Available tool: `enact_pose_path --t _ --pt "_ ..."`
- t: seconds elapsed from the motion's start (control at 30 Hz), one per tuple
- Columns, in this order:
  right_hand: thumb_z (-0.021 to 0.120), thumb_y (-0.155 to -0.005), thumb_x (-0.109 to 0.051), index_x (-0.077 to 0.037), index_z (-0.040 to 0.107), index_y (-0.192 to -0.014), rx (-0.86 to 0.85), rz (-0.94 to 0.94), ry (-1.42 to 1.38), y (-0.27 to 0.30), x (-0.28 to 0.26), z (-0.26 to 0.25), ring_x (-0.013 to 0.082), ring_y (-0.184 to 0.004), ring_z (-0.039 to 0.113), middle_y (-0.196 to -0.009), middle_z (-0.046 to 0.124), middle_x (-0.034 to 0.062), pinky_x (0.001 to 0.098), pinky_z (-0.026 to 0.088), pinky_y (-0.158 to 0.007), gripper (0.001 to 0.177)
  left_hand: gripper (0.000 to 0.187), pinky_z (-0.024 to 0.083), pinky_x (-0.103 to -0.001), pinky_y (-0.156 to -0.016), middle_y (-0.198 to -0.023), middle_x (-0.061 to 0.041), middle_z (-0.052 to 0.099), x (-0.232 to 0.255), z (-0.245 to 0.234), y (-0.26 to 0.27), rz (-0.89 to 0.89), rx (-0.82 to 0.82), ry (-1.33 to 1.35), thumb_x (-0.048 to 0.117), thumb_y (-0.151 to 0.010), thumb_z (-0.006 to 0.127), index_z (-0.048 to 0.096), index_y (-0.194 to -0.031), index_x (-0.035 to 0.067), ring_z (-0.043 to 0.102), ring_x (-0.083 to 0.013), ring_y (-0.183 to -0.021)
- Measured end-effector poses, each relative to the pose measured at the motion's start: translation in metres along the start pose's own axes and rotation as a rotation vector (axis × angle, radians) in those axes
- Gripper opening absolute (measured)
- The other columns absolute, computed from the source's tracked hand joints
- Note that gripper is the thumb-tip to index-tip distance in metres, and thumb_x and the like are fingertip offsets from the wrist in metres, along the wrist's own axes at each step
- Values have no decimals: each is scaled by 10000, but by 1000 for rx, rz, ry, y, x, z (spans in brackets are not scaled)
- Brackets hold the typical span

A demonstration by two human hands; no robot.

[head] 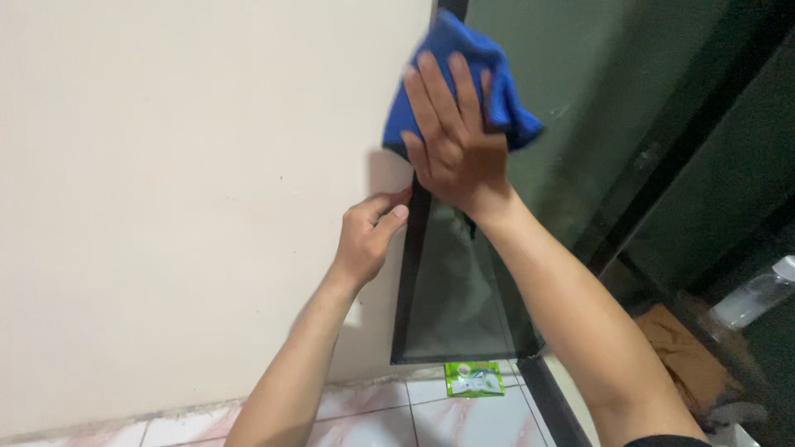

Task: The person cleans a glass surface using a blue cloth and a spray bottle. They wipe the glass repeatedly, spray cleaner, and continue wiping different sections of the glass.

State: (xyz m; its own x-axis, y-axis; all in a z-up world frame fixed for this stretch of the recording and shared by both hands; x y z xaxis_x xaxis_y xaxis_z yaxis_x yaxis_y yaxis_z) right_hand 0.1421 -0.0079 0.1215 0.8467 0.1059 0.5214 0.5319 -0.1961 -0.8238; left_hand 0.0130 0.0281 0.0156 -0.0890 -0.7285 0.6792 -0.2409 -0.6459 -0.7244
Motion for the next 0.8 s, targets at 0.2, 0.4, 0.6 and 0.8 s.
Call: enact_pose_path --t 0.2,0.4,0.6,0.8 --pt "484 -1178 -395 -32 224 -1678 -171 493 55 -22 61 -1 405 -1611 97 -1730 139 196 569 23 -1321 670 368 603 -297 -820 -1096 -158 762 13 6 -3 -59 14 -50 233 -968 592 715 -1182 -40 754 -214 -954" --pt "438 -1161 -346 -58 124 -1653 87 318 133 -8 48 -14 374 -1622 13 -1745 34 144 547 5 -1338 650 282 593 -340 -766 -1045 -163 746 34 9 -6 35 67 -221 194 -946 636 718 -1072 -44 736 -244 -939" --pt "435 -1140 -474 -219 211 -1743 29 78 65 -39 56 -11 283 -1661 75 -1783 109 23 509 36 -1352 692 271 604 -318 -762 -1105 -159 712 50 17 -9 63 135 -320 156 -956 629 686 -1147 -27 733 -234 -954" --pt "430 -1100 -484 -138 163 -1691 -130 612 116 21 145 -20 373 -1610 17 -1750 93 100 588 -34 -1289 735 412 612 -296 -736 -1212 -148 676 62 27 -8 50 131 -278 119 -924 612 627 -1312 -20 742 -211 -951"
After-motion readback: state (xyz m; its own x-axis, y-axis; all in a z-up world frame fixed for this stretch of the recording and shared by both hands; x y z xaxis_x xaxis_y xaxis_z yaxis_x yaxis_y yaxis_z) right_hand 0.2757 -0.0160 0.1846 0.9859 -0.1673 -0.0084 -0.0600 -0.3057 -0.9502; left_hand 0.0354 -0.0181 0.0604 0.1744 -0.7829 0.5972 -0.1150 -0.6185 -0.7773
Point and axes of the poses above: each hand's wrist, its own y-axis away from the middle knuckle, its own z-axis out of the palm, x = y × z, the point moved 7 cm from there along -y, towards the middle knuckle
